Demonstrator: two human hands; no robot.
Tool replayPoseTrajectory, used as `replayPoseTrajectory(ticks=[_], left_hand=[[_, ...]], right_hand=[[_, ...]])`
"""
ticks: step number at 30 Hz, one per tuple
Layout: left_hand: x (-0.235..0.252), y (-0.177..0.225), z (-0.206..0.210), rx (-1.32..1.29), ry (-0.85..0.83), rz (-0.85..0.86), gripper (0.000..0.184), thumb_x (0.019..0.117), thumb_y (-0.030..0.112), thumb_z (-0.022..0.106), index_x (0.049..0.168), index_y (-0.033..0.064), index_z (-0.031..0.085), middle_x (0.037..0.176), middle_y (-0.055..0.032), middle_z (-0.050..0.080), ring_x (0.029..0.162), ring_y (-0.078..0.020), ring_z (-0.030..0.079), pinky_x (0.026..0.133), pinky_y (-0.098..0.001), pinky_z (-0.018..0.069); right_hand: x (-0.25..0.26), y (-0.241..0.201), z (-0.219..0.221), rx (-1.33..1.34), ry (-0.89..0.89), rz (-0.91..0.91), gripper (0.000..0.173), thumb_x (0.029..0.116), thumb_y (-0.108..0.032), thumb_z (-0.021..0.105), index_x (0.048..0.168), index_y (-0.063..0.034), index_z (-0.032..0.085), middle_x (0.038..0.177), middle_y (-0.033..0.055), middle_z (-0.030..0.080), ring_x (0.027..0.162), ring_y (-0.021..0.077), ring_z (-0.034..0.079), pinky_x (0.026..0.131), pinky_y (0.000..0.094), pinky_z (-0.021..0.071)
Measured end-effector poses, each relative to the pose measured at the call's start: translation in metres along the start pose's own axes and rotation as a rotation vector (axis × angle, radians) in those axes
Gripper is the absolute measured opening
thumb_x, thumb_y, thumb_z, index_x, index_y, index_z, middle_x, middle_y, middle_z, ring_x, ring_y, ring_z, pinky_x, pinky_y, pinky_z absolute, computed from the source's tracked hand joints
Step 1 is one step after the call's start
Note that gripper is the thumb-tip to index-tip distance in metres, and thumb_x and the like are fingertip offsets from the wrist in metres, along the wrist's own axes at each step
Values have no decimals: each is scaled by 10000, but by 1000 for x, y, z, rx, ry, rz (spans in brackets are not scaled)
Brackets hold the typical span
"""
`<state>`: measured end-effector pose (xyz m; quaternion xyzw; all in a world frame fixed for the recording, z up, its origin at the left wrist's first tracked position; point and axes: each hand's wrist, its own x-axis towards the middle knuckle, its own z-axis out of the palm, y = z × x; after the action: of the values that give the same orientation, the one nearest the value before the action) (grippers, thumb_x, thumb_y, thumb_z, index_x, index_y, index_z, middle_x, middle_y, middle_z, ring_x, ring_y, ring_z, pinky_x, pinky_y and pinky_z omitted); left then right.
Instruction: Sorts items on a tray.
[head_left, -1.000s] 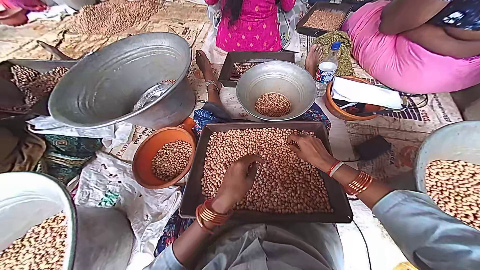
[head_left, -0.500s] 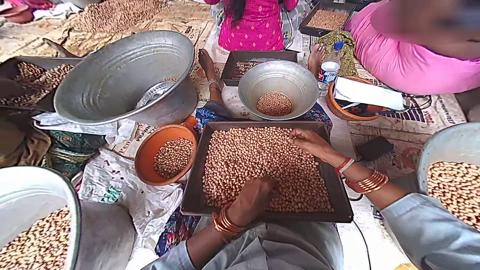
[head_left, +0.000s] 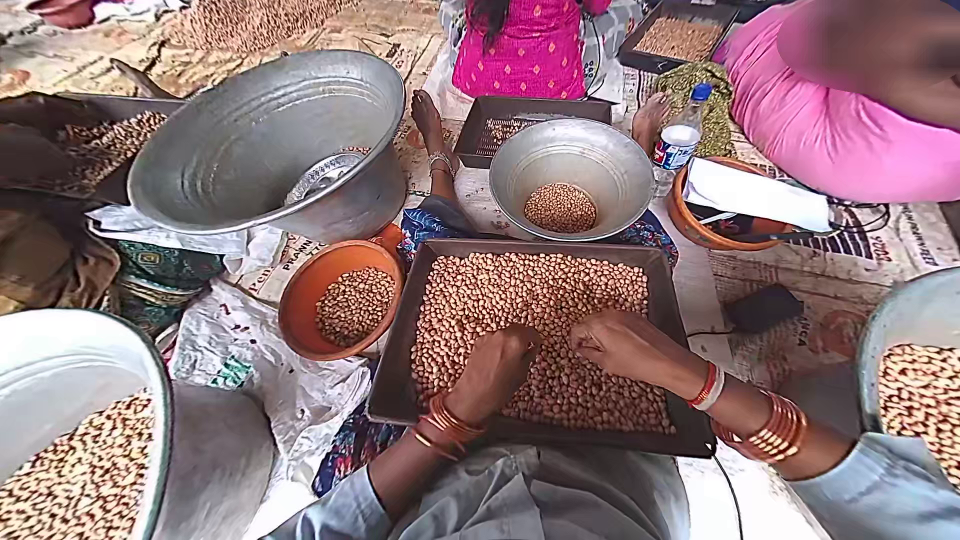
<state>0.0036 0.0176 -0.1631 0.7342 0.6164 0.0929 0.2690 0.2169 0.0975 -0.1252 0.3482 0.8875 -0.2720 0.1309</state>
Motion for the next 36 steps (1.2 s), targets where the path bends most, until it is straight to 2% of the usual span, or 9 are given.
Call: replayPoseTrajectory(ticks=[5,9,13,17,23,27,30,32,36], left_hand=[[3,2,11,63,-58,5,263,1026,222,591,1161,30,710,1130,-193,718,1027,-377,718,873,-554,570],[7,-9,-9,-231,-28,-28,227,976,201,633,1131,65,728,882,-84,695,756,-193,634,735,-394,534],[13,-16,-30,-313,73,-65,274,916,140,527,1134,92,686,832,-14,600,726,-130,546,687,-352,472],[26,-3,-24,-49,2,-53,241,1002,159,588,1188,63,706,1138,-154,716,997,-318,700,895,-519,552],[34,5,-7,50,-68,-45,263,1012,159,581,1218,40,693,1242,-186,685,1125,-360,685,959,-549,539],[36,-15,-19,-307,-60,-77,222,973,150,622,1164,68,700,973,-75,705,840,-175,656,804,-392,547],[38,-25,-20,-645,-73,-29,260,964,113,477,1167,37,620,901,9,597,717,-36,551,659,-229,482],[38,-19,-16,-550,-106,-13,292,956,88,481,1188,44,654,911,-28,621,754,-90,553,704,-298,473],[39,2,2,-190,-102,30,269,1008,140,593,1238,61,708,1206,-142,719,1131,-272,691,1018,-472,530]], right_hand=[[-4,-4,14,-96,18,-117,194,1018,-143,576,1075,-42,732,1021,181,719,976,373,698,817,554,532],[-1,-5,25,-140,65,-170,173,1007,-112,585,1073,-35,725,970,188,704,914,384,696,757,549,536],[0,-6,33,-164,107,-201,160,996,-113,604,1073,-27,716,927,196,701,875,396,700,710,550,534],[1,-9,35,-170,62,-173,180,1002,-111,594,1115,-32,710,955,199,708,886,399,702,730,554,538],[0,-12,38,-158,22,-101,173,1002,-123,595,1099,-18,692,958,205,700,903,404,695,747,563,529],[1,-14,40,-156,44,-93,161,997,-82,588,1094,-12,697,972,212,701,920,406,699,760,556,541],[-1,-15,43,-193,75,-112,161,1001,-83,584,1085,-17,705,956,208,705,883,400,706,720,541,546],[-1,-18,43,-213,63,-106,160,998,-79,579,1080,-15,701,944,206,703,872,399,704,710,539,542],[-1,-22,37,-178,-51,-53,163,1002,-98,572,1054,20,672,964,223,692,939,415,691,776,556,527]])
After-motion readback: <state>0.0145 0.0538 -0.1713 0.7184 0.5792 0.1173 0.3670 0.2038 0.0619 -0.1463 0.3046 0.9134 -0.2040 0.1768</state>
